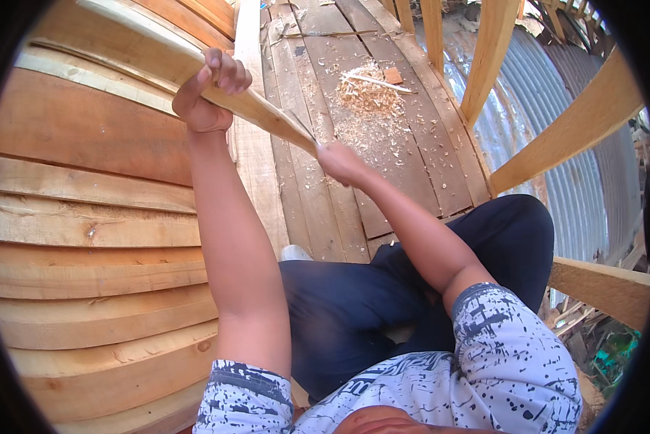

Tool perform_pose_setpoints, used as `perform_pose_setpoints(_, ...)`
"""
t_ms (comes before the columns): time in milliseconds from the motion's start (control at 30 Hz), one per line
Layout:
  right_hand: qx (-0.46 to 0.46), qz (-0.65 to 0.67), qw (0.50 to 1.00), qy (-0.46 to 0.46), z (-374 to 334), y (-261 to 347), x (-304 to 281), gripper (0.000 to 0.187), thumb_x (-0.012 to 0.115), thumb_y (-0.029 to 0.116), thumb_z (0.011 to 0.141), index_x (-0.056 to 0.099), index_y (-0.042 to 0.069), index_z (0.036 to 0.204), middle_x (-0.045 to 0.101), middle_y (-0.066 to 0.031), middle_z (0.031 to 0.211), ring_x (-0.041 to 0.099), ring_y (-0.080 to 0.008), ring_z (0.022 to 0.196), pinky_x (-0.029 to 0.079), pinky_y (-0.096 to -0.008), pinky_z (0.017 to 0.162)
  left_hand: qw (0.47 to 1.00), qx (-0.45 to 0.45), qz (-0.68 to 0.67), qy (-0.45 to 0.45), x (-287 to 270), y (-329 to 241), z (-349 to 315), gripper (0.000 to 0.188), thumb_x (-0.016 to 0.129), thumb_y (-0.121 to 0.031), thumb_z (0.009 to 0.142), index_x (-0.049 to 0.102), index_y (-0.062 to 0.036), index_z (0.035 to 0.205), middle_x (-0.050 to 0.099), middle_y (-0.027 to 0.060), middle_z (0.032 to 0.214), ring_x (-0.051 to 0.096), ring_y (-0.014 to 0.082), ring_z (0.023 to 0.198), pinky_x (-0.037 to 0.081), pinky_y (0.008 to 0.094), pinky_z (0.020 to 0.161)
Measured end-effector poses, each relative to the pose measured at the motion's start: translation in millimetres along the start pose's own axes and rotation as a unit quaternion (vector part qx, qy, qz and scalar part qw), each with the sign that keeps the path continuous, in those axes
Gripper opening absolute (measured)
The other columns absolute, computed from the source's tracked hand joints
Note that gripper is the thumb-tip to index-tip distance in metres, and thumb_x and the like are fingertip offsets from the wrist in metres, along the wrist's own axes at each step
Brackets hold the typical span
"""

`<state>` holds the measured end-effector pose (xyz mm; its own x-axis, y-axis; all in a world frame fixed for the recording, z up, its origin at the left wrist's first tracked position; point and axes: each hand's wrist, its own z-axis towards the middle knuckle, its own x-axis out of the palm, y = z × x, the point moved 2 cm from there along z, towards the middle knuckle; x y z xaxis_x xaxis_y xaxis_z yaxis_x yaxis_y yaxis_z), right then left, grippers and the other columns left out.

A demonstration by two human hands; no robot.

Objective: The person sits on a wooden floor and uses a knife to carve a long, curved piece of wood. They repeatedly scrape the surface to remove thin shavings, occasionally pausing to wipe away debris from the work area.

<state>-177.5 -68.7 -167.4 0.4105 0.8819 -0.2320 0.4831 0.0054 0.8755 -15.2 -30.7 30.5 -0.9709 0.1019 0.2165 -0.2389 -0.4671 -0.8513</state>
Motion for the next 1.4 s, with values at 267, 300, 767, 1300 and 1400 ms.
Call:
perform_pose_setpoints(267, -0.089, -0.07, 0.991, -0.069, 32.3, -34.4, -7.9, 0.052, 0.037, 0.041, 0.103, 0.058, -0.003, 0.086, 0.051, -0.0057, 0.063, 0.054, -0.0216, 0.058, 0.047, -0.0399, 0.059, 0.987, -0.009, -0.063, 0.146, -2.6, 5.8, 5.7, 0.015, 0.058, -0.027, 0.085, 0.053, -0.0137, 0.092, 0.048, -0.0019, 0.071, 0.041, 0.0118, 0.064, 0.034, 0.0278, 0.063)
perform_pose_setpoints(300, -0.108, -0.046, 0.993, -0.028, 26.6, -16.7, -5.6, 0.053, 0.037, 0.041, 0.103, 0.06, -0.005, 0.089, 0.055, -0.0085, 0.067, 0.057, -0.0237, 0.062, 0.048, -0.0408, 0.063, 0.988, -0.008, -0.063, 0.142, -9.1, 0.1, -1.0, 0.015, 0.058, -0.027, 0.085, 0.053, -0.014, 0.092, 0.047, -0.002, 0.071, 0.041, 0.0116, 0.064, 0.034, 0.0278, 0.063)
perform_pose_setpoints(767, -0.09, -0.161, 0.982, -0.031, 38.7, -45.5, -17.0, 0.051, 0.039, 0.038, 0.103, 0.065, -0.005, 0.101, 0.066, -0.0157, 0.081, 0.064, -0.0249, 0.076, 0.05, -0.0398, 0.073, 0.987, -0.01, -0.068, 0.148, -7.9, 3.8, -4.0, 0.018, 0.059, -0.031, 0.085, 0.054, -0.0144, 0.093, 0.047, -0.0034, 0.071, 0.04, 0.0116, 0.063, 0.034, 0.0275, 0.064)
perform_pose_setpoints(1300, 0.036, -0.161, 0.985, 0.057, 17.5, -22.3, -21.5, 0.057, 0.045, 0.045, 0.099, 0.065, -0.007, 0.107, 0.068, -0.0263, 0.099, 0.068, -0.0349, 0.088, 0.052, -0.0449, 0.077, 0.993, -0.026, -0.021, 0.117, 8.0, 3.2, -5.7, 0.017, 0.06, -0.029, 0.085, 0.056, -0.0142, 0.092, 0.047, -0.0027, 0.069, 0.041, 0.0115, 0.062, 0.034, 0.0274, 0.061)
perform_pose_setpoints(1400, -0.057, -0.193, 0.978, -0.056, 23.3, -37.2, -4.4, 0.055, 0.039, 0.04, 0.1, 0.066, -0.008, 0.101, 0.066, -0.0306, 0.1, 0.066, -0.0411, 0.095, 0.05, -0.0473, 0.084, 0.997, -0.024, 0.025, 0.066, 14.5, 6.4, 8.6, 0.017, 0.058, -0.03, 0.089, 0.055, -0.0141, 0.095, 0.046, -0.0038, 0.072, 0.042, 0.0111, 0.066, 0.034, 0.0262, 0.064)
